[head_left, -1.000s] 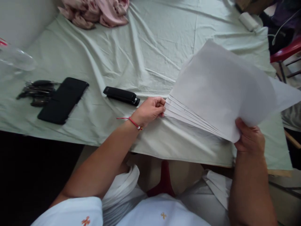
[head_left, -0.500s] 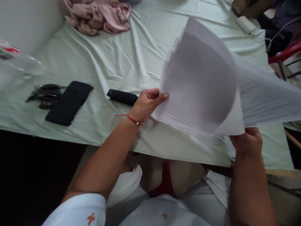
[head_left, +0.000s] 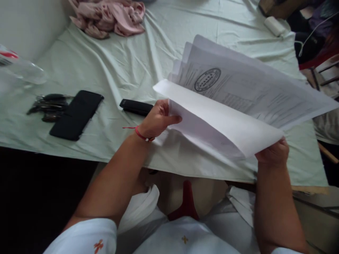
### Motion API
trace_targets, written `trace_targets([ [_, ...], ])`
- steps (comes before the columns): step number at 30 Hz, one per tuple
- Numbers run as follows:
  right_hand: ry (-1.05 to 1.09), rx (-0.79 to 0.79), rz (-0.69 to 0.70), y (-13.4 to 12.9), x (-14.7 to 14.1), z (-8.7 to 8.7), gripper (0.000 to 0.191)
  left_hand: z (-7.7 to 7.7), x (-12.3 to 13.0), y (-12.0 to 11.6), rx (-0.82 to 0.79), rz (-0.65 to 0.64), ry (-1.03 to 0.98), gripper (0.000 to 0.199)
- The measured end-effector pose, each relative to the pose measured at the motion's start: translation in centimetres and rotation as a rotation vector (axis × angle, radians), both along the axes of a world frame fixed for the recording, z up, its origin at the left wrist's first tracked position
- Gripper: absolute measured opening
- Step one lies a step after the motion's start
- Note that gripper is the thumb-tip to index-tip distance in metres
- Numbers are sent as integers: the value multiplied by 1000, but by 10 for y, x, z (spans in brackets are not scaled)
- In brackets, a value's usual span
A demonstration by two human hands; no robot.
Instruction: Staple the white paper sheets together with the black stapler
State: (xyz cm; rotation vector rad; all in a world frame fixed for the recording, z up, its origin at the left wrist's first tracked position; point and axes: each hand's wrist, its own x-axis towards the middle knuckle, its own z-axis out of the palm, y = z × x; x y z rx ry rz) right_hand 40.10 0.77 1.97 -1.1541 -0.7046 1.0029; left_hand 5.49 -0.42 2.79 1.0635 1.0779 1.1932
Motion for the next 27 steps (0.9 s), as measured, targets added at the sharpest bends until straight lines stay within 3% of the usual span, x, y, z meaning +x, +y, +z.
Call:
trace_targets([
  [3, -11, -82, 93, -1, 1, -1, 43, -1, -3, 0, 59, 45, -36, 31],
  [9, -58, -334, 176, 3, 3, -9, 51, 9, -2, 0, -184, 135, 61, 36],
  [13, -72, -479, 211, 10, 7, -11, 54, 8, -3, -1, -197, 80, 50, 41],
  [18, -58, -344, 173, 12, 8, -7, 56, 10, -2, -5, -150, -80, 43, 34],
  [23, -91, 21, 57, 4, 2, 12, 42, 11, -5, -11, 89, -17, -14, 19],
  [25, -101, 159, -6, 0, 3, 20, 38, 13, -10, -12, 169, 8, -11, 28],
  [27, -131, 236, 41, -2, 7, 23, 30, 17, -14, -9, 169, -56, 11, 46],
])
